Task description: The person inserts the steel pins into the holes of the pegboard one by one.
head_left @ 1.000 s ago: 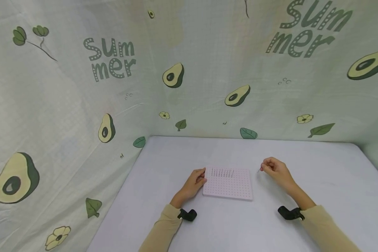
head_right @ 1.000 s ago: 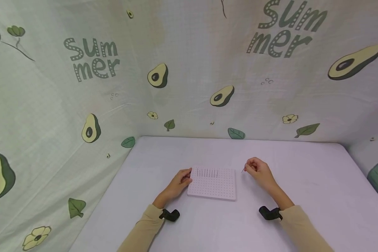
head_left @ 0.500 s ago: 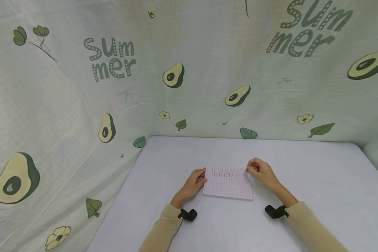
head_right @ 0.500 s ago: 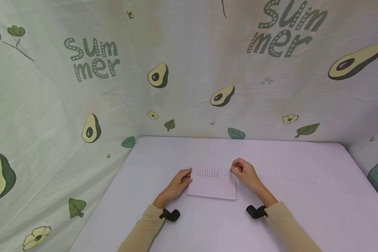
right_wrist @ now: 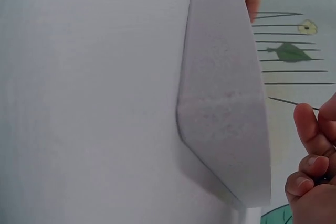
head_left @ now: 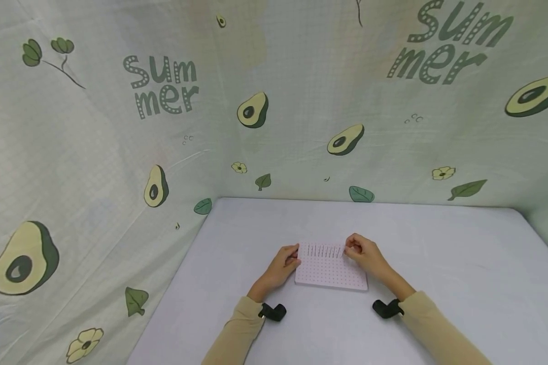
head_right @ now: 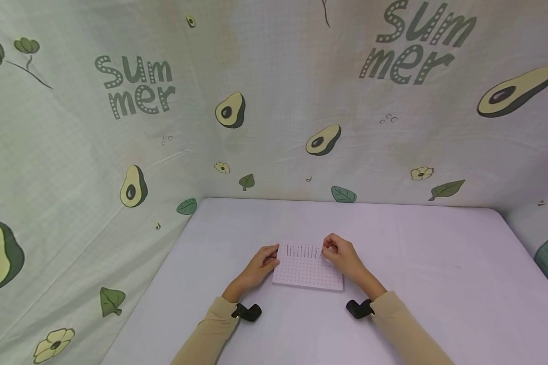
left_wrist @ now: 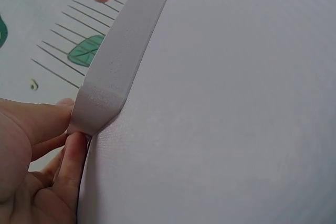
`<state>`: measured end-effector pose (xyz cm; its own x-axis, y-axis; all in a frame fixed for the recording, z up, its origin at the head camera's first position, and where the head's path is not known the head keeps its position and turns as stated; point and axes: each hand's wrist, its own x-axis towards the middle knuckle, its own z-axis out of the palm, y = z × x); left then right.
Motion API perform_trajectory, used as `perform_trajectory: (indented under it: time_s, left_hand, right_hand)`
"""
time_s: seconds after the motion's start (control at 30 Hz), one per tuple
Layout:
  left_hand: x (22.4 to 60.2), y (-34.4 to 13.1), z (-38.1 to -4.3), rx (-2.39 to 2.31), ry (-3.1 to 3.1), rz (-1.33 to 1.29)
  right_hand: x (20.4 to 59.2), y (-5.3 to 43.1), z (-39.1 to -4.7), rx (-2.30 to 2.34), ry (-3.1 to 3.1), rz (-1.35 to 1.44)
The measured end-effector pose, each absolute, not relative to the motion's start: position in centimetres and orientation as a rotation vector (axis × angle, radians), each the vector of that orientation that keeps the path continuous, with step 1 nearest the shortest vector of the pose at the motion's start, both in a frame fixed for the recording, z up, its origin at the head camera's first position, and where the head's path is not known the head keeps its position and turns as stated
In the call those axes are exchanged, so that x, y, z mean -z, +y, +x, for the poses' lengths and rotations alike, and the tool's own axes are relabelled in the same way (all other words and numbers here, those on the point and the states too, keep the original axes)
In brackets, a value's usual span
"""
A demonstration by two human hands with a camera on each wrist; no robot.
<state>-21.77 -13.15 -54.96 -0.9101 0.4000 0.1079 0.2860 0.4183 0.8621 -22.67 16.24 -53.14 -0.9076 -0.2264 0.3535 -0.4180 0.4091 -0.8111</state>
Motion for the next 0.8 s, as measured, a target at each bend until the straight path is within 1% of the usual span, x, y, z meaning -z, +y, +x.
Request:
perform_trajectory:
  time_s: [0.6,0.7,0.8]
  left_hand:
    - [55.0,-13.1,-21.9,-1.538,2.544,0.625]
    - [54.4,-12.8,-21.5,-1.538,2.555,0.626]
    - [52.6,-12.4,-20.7,-1.549,2.545,0.644]
  right_hand:
    - [53.6,15.8,-22.7,-1.458,-2.514,0.605]
    - [53.6,15.8,-22.6,-1.459,-2.527,0.608]
    - [53.6,15.8,-22.6,-1.456,-2.528,0.614]
